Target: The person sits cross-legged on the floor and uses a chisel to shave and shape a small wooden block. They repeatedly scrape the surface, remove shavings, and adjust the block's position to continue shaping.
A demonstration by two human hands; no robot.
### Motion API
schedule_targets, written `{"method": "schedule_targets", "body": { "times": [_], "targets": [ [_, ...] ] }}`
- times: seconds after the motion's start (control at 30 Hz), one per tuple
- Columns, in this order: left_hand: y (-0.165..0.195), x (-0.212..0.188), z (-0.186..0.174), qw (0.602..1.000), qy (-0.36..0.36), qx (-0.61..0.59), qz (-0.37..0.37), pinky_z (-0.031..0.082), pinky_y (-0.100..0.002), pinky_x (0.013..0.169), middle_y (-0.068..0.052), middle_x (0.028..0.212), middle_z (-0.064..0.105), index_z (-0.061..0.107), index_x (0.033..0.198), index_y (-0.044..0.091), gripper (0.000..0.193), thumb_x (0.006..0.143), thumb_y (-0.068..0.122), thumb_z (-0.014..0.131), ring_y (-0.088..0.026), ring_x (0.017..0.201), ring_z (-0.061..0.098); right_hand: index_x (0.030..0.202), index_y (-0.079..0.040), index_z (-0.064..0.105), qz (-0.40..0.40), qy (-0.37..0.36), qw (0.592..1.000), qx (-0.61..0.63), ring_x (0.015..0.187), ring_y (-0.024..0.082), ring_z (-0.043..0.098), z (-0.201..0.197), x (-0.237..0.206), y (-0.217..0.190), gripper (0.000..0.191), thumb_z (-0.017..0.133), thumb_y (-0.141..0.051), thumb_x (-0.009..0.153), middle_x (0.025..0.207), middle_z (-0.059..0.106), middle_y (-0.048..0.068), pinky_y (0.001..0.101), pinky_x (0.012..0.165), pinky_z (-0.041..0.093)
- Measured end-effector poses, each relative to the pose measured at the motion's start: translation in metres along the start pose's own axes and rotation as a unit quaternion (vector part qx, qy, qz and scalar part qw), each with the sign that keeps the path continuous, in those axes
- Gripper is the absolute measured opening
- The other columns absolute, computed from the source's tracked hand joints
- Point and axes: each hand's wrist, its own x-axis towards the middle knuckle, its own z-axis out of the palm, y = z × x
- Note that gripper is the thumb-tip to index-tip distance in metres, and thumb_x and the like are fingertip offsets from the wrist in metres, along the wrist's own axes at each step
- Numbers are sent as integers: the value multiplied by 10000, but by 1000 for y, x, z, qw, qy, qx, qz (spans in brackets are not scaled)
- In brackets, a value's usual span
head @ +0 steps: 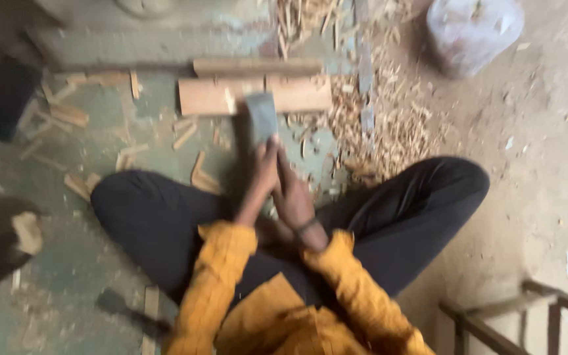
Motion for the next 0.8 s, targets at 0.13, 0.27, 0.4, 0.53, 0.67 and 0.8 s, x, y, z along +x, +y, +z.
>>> {"method": "schedule_targets", "body": {
  "times": [0.13,0.27,0.4,0.53,0.67,0.8],
  "targets": [
    [-15,-17,5,991,-17,-132,-22,490,-321,643,-37,801,622,620,922,7,421,1048,400,539,-121,729,575,1589,-100,350,152,-61,987,6,931,496,679,-7,-15,-11,677,566,-142,948,1169,652,320,538,758,537],
    [-10,-19,4,997,-13,-61,-51,454,-352,580,-43,719,605,625,873,-4,461,1053,403,505,-148,654,555,1594,-74,334,127,-61,990,13,1006,502,659,-8,-11,-12,677,541,-115,951,1281,598,334,536,809,536],
    [6,-10,4,997,3,49,-65,468,-385,568,-114,657,626,642,849,-23,528,1020,448,477,-212,598,591,1590,-73,336,140,-57,988,19,987,499,664,-4,-1,-5,655,524,-146,967,1329,604,304,553,784,528],
    [17,1,0,979,-3,177,-105,446,-457,593,-234,668,622,670,837,-46,625,1030,500,437,-341,624,612,1595,-77,292,168,-76,983,8,936,522,656,5,6,4,691,543,-198,962,1165,628,351,563,737,506],
    [29,34,-5,976,16,204,-73,495,-481,630,-247,725,670,656,895,-47,590,1020,491,447,-382,706,691,1608,-128,307,169,-54,984,-4,841,521,667,26,34,18,674,538,-240,984,930,684,349,575,686,487],
    [38,35,-4,986,15,163,-16,501,-485,626,-224,722,670,672,927,-45,566,1019,477,473,-399,689,688,1607,-175,315,171,-41,983,50,544,333,690,23,41,14,628,518,-279,1021,729,684,218,458,512,534]
  ]
}}
